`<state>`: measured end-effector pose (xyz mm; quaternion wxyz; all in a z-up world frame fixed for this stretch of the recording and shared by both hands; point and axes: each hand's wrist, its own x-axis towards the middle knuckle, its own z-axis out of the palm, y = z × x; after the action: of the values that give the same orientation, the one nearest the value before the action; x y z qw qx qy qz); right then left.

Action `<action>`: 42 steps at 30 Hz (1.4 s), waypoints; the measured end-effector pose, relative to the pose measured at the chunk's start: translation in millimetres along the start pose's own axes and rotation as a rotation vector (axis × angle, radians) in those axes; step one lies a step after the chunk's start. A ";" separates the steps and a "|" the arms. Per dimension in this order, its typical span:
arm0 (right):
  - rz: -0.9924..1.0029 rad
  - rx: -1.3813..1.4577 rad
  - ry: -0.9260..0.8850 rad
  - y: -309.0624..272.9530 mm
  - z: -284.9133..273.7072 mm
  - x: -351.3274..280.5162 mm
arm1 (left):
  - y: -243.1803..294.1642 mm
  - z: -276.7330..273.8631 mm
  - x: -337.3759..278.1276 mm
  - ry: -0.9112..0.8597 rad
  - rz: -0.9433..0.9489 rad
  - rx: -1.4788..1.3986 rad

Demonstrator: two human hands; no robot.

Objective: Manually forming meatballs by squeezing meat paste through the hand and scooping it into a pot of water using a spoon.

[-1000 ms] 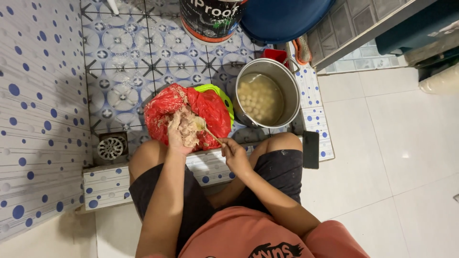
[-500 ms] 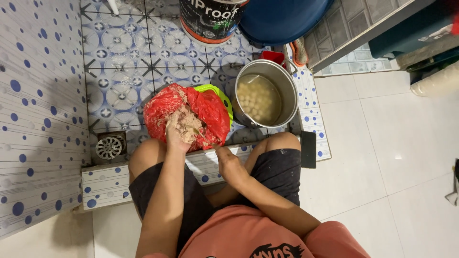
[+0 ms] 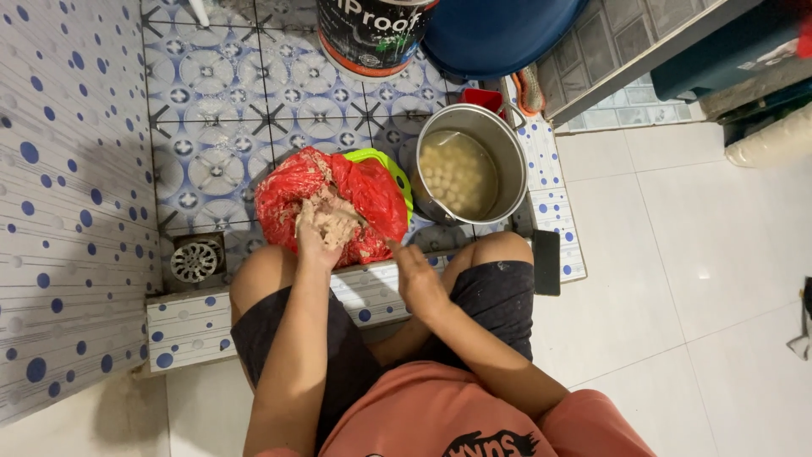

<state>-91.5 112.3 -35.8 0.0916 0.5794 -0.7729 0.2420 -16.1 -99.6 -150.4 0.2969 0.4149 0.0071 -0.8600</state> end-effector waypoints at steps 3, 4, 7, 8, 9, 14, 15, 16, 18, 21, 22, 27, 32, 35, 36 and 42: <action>-0.052 -0.103 0.003 -1.6 -20.5 7.6 | 2.8 -10.7 15.8 0.001 -0.031 -0.069; -0.051 -0.104 0.003 -1.3 -19.1 2.8 | 2.6 -12.0 16.4 0.001 -0.033 -0.068; -0.127 -0.089 -0.049 -3.2 -17.2 -6.6 | 3.0 -14.2 15.8 -0.048 -0.042 -0.096; -0.154 -0.095 -0.071 -6.5 -18.6 -8.1 | 2.5 -15.2 13.0 -0.038 -0.040 -0.104; -0.182 -0.102 -0.091 -9.5 -19.8 -8.6 | 2.7 -15.2 10.7 -0.030 -0.035 -0.112; -0.212 -0.218 -0.096 6.0 8.1 -14.1 | -2.6 -12.8 12.8 -0.030 -0.069 -0.052; -0.213 -0.245 -0.091 10.4 15.0 -14.6 | -4.5 -16.6 13.6 -0.019 -0.055 0.016; -0.211 -0.246 -0.090 13.6 16.0 -12.3 | -12.5 -17.8 20.4 -0.020 -0.056 0.017; -0.218 -0.309 -0.090 19.1 19.2 -6.7 | -26.6 -22.0 33.2 -0.028 -0.028 0.059; -0.200 -0.368 -0.108 32.0 24.4 -0.9 | -34.2 -22.6 32.8 0.048 0.001 0.294; -0.201 -0.368 -0.108 32.1 23.9 1.2 | -40.8 -41.2 58.8 0.048 0.001 0.293; 0.020 -0.043 -0.199 22.9 4.5 13.4 | -32.1 -24.1 36.2 -0.003 0.018 0.122; 0.208 0.376 -0.029 45.1 -20.8 26.8 | -7.9 -24.7 29.2 -0.023 0.044 0.016; 0.333 0.454 0.003 73.6 -20.3 23.5 | -5.6 -9.9 5.7 0.003 0.108 0.136; 0.394 0.456 -0.018 84.4 -18.4 19.8 | -4.5 2.4 -13.5 0.033 0.172 0.254; 0.581 0.608 -0.081 98.1 -6.5 -9.2 | -1.5 30.2 -57.9 0.003 0.399 0.765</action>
<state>-181.7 144.0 -60.3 -0.1859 0.3473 -0.8003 0.4520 -10.5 -76.9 -89.3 0.2822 0.4896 -0.3922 -0.7259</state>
